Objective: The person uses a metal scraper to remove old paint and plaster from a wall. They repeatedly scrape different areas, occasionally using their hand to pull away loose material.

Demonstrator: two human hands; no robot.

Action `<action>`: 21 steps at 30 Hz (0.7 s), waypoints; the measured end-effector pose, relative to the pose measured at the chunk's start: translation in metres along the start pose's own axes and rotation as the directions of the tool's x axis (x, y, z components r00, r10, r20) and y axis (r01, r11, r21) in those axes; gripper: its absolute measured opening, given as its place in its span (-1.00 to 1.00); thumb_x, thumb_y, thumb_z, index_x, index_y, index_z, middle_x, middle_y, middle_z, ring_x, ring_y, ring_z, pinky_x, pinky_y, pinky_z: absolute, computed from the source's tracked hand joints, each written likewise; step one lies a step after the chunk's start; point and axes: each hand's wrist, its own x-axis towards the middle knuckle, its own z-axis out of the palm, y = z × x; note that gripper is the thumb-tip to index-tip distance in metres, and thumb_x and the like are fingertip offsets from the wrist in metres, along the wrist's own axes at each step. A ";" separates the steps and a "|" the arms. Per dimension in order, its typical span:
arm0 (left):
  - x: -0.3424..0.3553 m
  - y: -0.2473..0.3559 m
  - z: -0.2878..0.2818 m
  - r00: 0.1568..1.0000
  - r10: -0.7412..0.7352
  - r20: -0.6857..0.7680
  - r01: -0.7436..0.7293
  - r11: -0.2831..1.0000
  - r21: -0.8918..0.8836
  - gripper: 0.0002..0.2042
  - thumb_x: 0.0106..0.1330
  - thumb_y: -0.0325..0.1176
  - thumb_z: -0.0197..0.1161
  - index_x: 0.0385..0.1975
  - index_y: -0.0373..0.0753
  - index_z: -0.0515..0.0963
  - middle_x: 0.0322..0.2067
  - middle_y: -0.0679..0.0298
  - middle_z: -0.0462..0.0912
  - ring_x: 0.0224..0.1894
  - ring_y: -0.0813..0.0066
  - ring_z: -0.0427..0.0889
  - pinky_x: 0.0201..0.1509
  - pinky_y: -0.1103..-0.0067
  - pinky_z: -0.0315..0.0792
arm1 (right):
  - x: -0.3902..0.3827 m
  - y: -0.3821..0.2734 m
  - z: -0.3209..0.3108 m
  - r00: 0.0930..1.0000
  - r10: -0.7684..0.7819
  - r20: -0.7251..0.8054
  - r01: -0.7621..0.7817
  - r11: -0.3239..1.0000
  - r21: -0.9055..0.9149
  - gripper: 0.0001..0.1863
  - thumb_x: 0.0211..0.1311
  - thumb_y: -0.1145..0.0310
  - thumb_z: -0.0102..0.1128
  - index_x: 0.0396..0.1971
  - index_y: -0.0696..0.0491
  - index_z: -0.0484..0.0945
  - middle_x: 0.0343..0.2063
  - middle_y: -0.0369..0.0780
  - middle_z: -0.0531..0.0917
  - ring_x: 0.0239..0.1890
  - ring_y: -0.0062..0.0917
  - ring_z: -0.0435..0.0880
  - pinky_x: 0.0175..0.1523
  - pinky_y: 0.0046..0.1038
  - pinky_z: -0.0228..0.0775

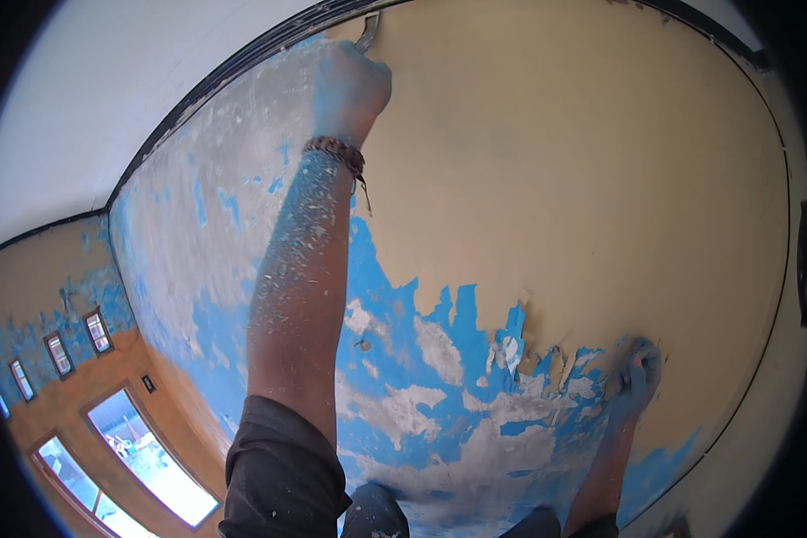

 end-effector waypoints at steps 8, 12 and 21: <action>-0.002 0.012 -0.008 1.000 -0.017 -0.004 0.017 1.000 -0.025 -0.69 0.10 -0.47 -0.01 -0.15 -0.46 0.42 -0.30 -0.25 0.56 -0.18 -0.14 0.57 -0.10 0.21 0.46 | -0.002 -0.011 0.012 0.995 0.062 -0.077 -0.065 0.997 -0.039 -0.87 0.23 0.37 0.06 -0.49 -0.03 0.34 -0.67 -0.47 0.20 -0.72 -0.84 0.10 -0.73 -0.74 -0.04; -0.008 0.005 0.011 1.000 -0.015 -0.024 0.015 1.000 -0.008 -0.65 0.12 -0.48 -0.03 -0.06 -0.40 0.41 -0.33 -0.25 0.56 -0.20 -0.13 0.58 -0.13 0.20 0.46 | 0.002 -0.015 0.016 0.991 0.078 -0.113 -0.081 0.997 -0.016 -0.86 0.23 0.38 0.06 -0.50 -0.04 0.33 -0.67 -0.47 0.21 -0.72 -0.84 0.11 -0.72 -0.73 -0.06; -0.018 0.002 0.017 0.989 -0.126 -0.074 0.111 0.976 -0.186 -0.62 0.15 -0.46 -0.02 0.00 -0.38 0.40 -0.36 -0.22 0.58 -0.23 -0.13 0.58 -0.12 0.19 0.44 | 0.000 -0.015 0.014 0.984 0.138 -0.113 -0.143 0.989 -0.038 -0.81 0.24 0.37 0.07 -0.55 -0.05 0.29 -0.72 -0.47 0.18 -0.75 -0.83 0.07 -0.72 -0.71 -0.08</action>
